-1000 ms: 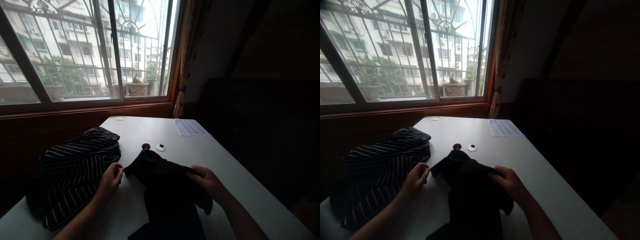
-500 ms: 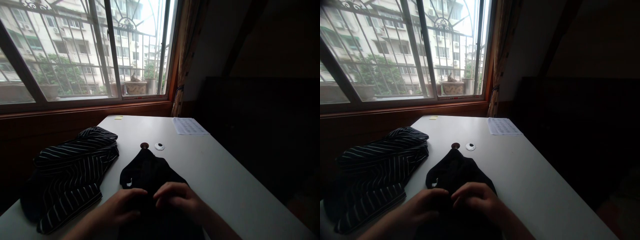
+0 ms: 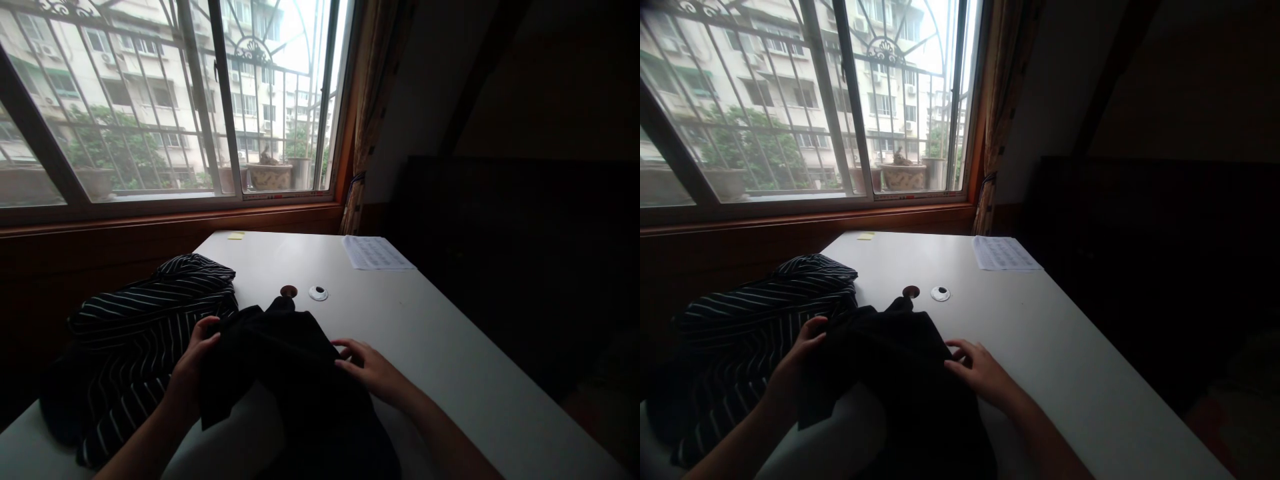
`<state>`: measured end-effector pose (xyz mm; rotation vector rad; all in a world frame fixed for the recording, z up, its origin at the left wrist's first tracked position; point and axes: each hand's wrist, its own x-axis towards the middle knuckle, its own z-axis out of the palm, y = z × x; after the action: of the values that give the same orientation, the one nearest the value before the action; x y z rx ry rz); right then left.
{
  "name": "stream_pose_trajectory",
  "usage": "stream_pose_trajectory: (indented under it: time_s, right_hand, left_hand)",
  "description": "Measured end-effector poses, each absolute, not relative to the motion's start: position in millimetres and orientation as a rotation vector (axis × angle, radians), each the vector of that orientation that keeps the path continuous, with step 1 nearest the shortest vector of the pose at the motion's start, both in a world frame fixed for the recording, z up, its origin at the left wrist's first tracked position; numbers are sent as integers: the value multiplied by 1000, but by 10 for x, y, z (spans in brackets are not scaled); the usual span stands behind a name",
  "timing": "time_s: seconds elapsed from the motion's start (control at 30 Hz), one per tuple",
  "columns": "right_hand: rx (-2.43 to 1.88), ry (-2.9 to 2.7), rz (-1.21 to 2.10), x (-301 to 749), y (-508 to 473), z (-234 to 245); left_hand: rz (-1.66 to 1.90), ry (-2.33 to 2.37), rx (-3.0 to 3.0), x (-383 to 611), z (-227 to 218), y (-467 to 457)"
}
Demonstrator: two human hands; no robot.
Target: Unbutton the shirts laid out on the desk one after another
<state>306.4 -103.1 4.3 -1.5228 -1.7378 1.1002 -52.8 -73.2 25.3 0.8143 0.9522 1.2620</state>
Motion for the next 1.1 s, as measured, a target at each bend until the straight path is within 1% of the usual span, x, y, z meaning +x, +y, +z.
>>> stream_pose_trajectory:
  time_s: [0.07, 0.17, 0.23, 0.37, 0.53, 0.6, 0.67, 0.77, 0.83, 0.87, 0.9, 1.03, 1.1]
  right_hand:
    - [-1382, -1714, 1296, 2921, -1129, 103]
    - [-1077, -1520, 1634, 2708, -1251, 167]
    - [-960, -1355, 1717, 2618, -1288, 184]
    - [-951, -1042, 1607, 2661, -1241, 217]
    - [-1109, -821, 1132, 2984, -1191, 393]
    - [-1090, -850, 1039, 3076, -1249, 485]
    - [-973, -1010, 1181, 3108, -1336, 564]
    - [-778, -1412, 1656, 3071, -1427, 629]
    - [-771, -1566, 1834, 3031, -1408, 615]
    - [-831, -1583, 1812, 3020, -1371, 588]
    - [-928, -1568, 1717, 3017, -1320, 546]
    - [-1394, -1530, 1044, 3066, -1068, 277]
    - [-1503, -1635, 886, 3067, -989, 127]
  left_hand:
    - [1307, 978, 788, -544, 283, -694]
    - [1272, 966, 817, -509, 272, -693]
    - [1213, 913, 849, -467, 232, -712]
    - [1081, 844, 901, -388, 153, -746]
    - [1073, 865, 1008, -360, 145, -717]
    - [1056, 867, 1036, -377, 118, -670]
    - [1019, 872, 1047, -405, 51, -605]
    - [995, 910, 1048, -458, -85, -501]
    - [997, 924, 1037, -487, -146, -456]
    - [997, 926, 1025, -498, -156, -446]
    - [1000, 925, 1011, -505, -152, -443]
    - [1043, 927, 980, -500, -34, -481]
    - [1057, 918, 988, -484, 37, -517]
